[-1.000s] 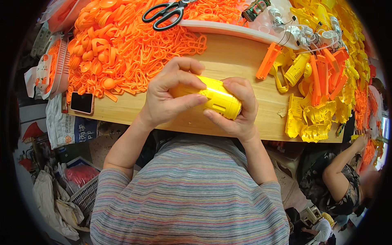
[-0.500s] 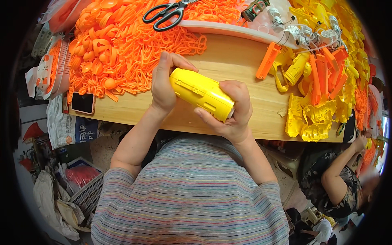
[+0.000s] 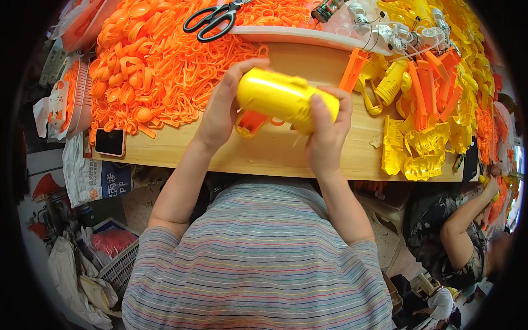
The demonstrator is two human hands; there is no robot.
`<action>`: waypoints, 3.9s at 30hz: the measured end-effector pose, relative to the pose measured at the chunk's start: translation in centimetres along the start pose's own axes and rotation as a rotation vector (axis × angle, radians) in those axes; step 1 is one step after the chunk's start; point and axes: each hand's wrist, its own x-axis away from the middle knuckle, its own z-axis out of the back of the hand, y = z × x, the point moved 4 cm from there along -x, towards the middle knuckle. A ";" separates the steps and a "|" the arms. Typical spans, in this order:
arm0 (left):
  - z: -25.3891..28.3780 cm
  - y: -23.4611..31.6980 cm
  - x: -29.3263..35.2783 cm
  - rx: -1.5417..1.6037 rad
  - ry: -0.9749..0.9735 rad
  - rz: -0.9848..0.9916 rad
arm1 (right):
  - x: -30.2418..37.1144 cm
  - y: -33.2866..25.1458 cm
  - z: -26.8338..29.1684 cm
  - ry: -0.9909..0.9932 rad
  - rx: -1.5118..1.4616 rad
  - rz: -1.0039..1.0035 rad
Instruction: Assembling plastic toy blasters by combining colored casing parts and applying decorative stickers.
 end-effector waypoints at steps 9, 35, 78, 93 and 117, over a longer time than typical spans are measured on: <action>0.2 3.8 1.8 -0.724 0.015 -0.793 | 1.6 4.1 0.5 -0.158 -0.428 -0.896; 0.8 4.0 -0.2 -0.015 0.005 -0.439 | 5.7 3.3 -3.0 -0.458 -0.702 -1.243; 2.2 3.8 -0.4 0.259 0.023 -0.386 | 2.2 2.5 0.2 -0.402 0.295 0.193; -1.5 5.0 4.4 -0.914 -0.360 -0.751 | 2.6 2.6 -1.8 -0.203 -0.527 -1.012; 1.0 1.2 2.9 0.236 -0.177 0.017 | -0.2 -1.7 -2.6 -0.570 0.288 -0.022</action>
